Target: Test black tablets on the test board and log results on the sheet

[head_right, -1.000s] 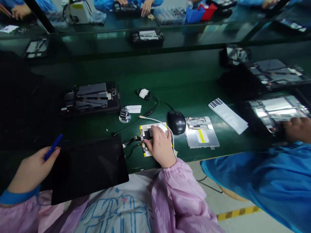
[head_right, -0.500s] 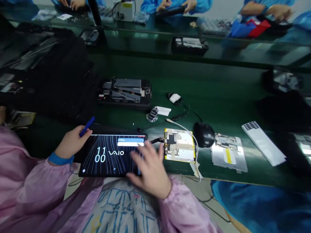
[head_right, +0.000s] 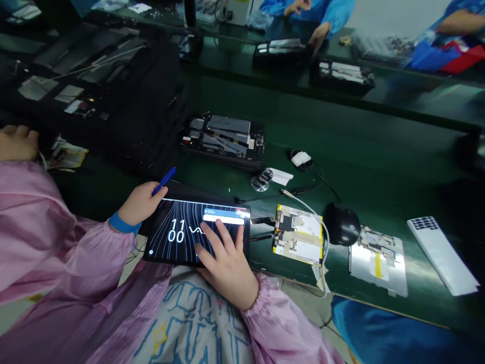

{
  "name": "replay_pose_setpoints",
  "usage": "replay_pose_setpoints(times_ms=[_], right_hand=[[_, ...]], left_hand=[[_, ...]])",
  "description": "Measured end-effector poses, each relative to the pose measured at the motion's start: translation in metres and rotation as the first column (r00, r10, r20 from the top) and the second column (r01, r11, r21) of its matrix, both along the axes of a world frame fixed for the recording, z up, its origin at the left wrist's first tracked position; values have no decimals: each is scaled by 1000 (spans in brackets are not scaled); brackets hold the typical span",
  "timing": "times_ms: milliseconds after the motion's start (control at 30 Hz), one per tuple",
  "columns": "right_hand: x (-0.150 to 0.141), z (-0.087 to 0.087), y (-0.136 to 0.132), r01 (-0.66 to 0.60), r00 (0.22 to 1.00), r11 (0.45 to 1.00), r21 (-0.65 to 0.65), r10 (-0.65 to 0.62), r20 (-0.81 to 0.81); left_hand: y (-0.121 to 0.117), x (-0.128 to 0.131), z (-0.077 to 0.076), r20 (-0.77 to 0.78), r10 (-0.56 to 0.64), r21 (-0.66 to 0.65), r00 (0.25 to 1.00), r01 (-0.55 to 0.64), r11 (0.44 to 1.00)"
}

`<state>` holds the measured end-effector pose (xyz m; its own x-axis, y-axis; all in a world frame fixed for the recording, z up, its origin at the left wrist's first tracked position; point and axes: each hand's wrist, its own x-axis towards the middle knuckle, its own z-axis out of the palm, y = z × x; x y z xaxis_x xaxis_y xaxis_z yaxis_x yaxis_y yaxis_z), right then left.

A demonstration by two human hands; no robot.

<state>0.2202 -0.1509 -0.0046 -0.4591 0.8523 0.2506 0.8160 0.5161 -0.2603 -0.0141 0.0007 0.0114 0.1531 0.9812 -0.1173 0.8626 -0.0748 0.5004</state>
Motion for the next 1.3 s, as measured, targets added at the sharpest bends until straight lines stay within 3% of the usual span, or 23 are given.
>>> replay_pose_setpoints(times_ms=[167, 300, 467, 633, 1000, 1300], right_hand=[[-1, -1, 3, 168, 986, 985, -40, -167, 21], [0, 0, 3, 198, 980, 979, 43, -197, -33], [-1, -2, 5, 117, 986, 991, 59, -109, -123], [-3, -2, 14, 271, 960, 958, -88, -276, -46], [-3, 11, 13, 78, 979, 997, -15, -79, -188], [-26, 8, 23, -65, 997, 998, -18, 64, -53]], left_hand=[[1, 0, 8, 34, 32, -51, 999, -31, 998], [6, -5, 19, 241, 70, -139, 968, -37, 990], [18, 4, 16, 566, 243, -335, 788, -49, 941], [29, 20, 10, 609, 449, -553, 654, -56, 831], [28, 14, -7, 730, 369, -431, 575, -32, 902], [26, 11, -16, 753, 340, -412, 562, 0, 911]])
